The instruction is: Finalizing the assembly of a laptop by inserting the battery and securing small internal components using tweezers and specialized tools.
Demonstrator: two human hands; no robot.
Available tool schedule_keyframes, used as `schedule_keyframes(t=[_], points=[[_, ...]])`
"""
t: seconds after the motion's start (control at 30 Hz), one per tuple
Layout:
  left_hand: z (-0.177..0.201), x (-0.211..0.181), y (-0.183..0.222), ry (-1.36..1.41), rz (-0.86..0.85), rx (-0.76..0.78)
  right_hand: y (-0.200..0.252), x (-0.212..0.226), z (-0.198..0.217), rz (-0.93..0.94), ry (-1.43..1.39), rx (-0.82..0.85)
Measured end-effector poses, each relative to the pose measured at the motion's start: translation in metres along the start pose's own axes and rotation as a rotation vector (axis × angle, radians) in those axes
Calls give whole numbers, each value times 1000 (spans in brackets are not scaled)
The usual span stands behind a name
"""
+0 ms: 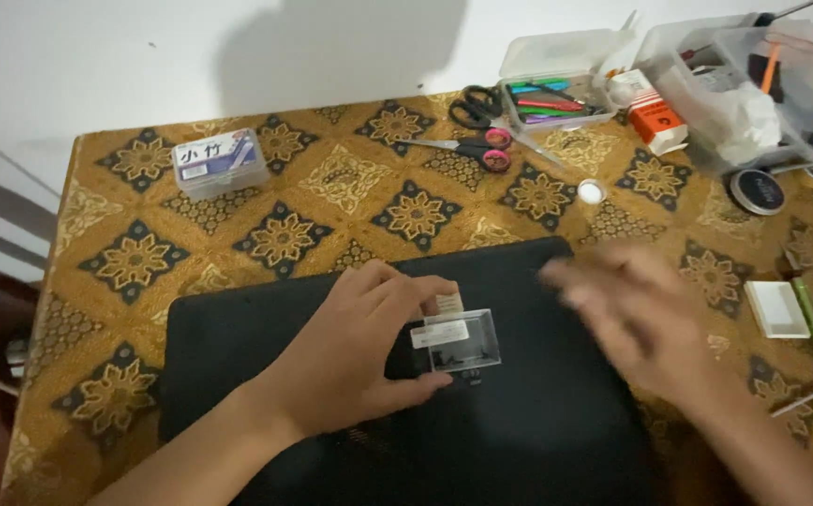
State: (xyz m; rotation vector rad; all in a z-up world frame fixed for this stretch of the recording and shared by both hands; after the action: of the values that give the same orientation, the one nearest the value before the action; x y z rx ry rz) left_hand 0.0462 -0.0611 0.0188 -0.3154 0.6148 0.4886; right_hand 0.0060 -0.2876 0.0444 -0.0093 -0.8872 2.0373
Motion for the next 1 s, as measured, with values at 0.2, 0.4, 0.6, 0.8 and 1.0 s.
schedule_keyframes(t=[0.2, 0.4, 0.6, 0.8, 1.0], points=[[3, -8, 1, -57, -103, -52, -4, 52, -28, 203, -93, 367], [3, -10, 4, -79, -148, -90, -5, 59, -22, 315, 162, 390], [8, -13, 4, -84, -152, -101, 2, 64, -20, 307, 434, 399], [6, -16, 4, -106, -188, -122, 13, 64, -25, 324, 538, 468], [6, -14, 5, -92, -172, -108, 7, 65, -24, 304, 498, 452]])
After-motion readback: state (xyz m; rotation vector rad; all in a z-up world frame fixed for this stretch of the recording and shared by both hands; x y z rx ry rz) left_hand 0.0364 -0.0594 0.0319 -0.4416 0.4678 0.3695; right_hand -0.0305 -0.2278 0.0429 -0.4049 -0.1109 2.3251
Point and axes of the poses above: each hand's wrist, its own y-axis away from the middle knuckle, its own z-axis out of the back of the hand, x = y × z, the point moved 8 cm from there along -y, towards the middle knuckle, and after that the axes turned 8 degrees about x, right-handed, at the moved point
